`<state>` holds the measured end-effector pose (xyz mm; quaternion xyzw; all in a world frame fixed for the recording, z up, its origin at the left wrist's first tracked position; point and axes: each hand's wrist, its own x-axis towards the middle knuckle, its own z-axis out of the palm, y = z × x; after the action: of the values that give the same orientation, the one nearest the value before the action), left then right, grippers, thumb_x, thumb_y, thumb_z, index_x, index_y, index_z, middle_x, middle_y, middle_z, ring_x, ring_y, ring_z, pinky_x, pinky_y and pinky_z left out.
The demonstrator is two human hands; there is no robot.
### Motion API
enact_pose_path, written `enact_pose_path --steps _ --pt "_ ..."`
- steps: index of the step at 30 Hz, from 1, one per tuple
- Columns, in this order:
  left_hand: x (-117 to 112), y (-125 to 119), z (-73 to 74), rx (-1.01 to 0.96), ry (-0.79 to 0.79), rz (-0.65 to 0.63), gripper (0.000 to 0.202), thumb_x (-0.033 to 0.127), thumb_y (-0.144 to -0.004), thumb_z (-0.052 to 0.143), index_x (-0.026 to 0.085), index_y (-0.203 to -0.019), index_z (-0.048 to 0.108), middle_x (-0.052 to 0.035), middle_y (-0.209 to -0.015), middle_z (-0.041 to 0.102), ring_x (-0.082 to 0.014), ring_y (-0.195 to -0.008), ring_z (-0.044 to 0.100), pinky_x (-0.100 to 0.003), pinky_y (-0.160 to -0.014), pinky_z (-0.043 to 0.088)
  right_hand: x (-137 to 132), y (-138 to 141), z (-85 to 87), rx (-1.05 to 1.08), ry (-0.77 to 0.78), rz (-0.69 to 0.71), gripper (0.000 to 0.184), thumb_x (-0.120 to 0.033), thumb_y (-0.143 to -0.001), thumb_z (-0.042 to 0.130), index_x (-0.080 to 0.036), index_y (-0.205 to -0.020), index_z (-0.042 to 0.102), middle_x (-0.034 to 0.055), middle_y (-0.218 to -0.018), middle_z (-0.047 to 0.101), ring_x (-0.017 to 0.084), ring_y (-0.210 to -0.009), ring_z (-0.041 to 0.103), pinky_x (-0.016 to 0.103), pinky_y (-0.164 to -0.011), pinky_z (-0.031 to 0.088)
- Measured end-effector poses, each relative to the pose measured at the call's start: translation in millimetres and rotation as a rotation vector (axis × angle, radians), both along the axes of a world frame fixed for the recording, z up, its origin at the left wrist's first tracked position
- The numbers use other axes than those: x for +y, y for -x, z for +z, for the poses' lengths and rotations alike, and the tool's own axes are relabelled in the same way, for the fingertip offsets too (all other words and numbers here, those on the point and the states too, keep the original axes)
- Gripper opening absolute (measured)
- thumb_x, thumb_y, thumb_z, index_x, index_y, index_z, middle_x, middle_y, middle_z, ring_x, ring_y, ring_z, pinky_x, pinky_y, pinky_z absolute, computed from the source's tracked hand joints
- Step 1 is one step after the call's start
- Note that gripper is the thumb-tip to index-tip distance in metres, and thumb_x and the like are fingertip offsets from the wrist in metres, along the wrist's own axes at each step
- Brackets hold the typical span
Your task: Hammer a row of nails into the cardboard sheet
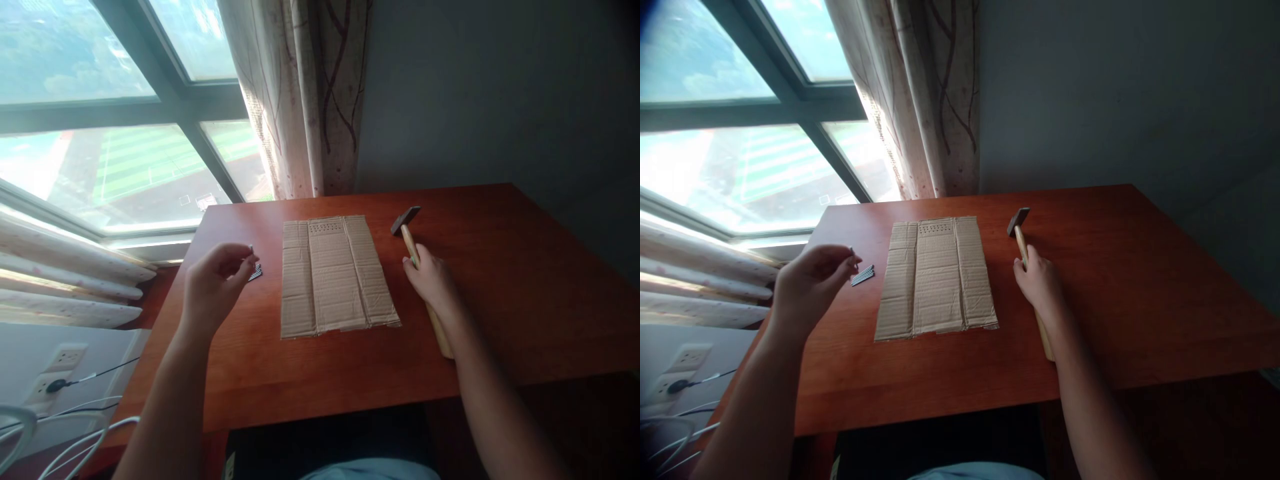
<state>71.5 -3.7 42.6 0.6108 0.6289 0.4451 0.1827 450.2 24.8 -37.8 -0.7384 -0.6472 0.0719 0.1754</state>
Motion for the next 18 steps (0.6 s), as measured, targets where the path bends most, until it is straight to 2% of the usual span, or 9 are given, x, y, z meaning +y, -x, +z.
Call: enact_pose_path --steps 2,4,7,9,12,18 --pt "13 -20 12.0 -0.177 -0.032 -0.058 0.021 0.035 -0.079 0.071 0.02 -0.092 0.066 -0.0041 -0.085 0.072 -0.0152 -0.071 0.068 -0.029 -0.065 0.058 0 0 -0.2 0.0 -0.001 -0.005 0.024 -0.03 -0.09 0.047 -0.016 -0.104 0.06 0.0116 -0.079 0.068 0.023 -0.065 0.056 0.03 -0.061 0.029" --pt "30 -41 21.5 -0.245 -0.055 -0.165 0.02 0.032 -0.079 0.07 0.018 -0.093 0.066 -0.0055 -0.086 0.073 -0.0153 -0.072 0.069 -0.031 -0.069 0.06 0 0 -0.2 -0.005 0.001 -0.012 0.023 -0.029 -0.09 0.047 -0.015 -0.103 0.06 0.0117 -0.079 0.068 0.022 -0.065 0.056 0.03 -0.061 0.029" --pt "56 -64 25.8 -0.223 -0.068 -0.323 0.017 0.03 -0.08 0.068 0.017 -0.091 0.067 -0.0059 -0.086 0.074 -0.015 -0.073 0.07 -0.031 -0.072 0.061 0 1 -0.1 -0.011 0.006 -0.013 0.023 -0.029 -0.09 0.047 -0.015 -0.104 0.06 0.0115 -0.079 0.068 0.022 -0.065 0.056 0.03 -0.061 0.028" --pt "69 -72 22.6 -0.13 -0.085 -0.373 0.014 0.028 -0.081 0.067 0.017 -0.088 0.07 -0.0053 -0.084 0.075 -0.0154 -0.075 0.071 -0.031 -0.073 0.06 0 1 0.2 -0.014 0.009 -0.012 0.023 -0.028 -0.091 0.046 -0.015 -0.105 0.059 0.0115 -0.08 0.068 0.022 -0.066 0.056 0.03 -0.06 0.027" --pt "77 -72 13.1 0.019 -0.11 -0.327 0.013 0.027 -0.081 0.066 0.017 -0.086 0.073 -0.0043 -0.08 0.076 -0.0152 -0.073 0.07 -0.029 -0.07 0.058 0 2 0.8 -0.021 0.011 -0.015 0.022 -0.028 -0.091 0.045 -0.016 -0.104 0.059 0.0114 -0.081 0.068 0.022 -0.066 0.056 0.03 -0.059 0.027" --pt "72 -61 -5.0 0.137 -0.141 -0.216 0.017 0.032 -0.084 0.066 0.018 -0.088 0.076 -0.0025 -0.081 0.077 -0.0128 -0.065 0.067 -0.025 -0.062 0.053 -1 2 1.6 -0.023 0.004 -0.015 0.021 -0.028 -0.09 0.046 -0.016 -0.103 0.058 0.011 -0.08 0.069 0.022 -0.065 0.055 0.03 -0.061 0.028"
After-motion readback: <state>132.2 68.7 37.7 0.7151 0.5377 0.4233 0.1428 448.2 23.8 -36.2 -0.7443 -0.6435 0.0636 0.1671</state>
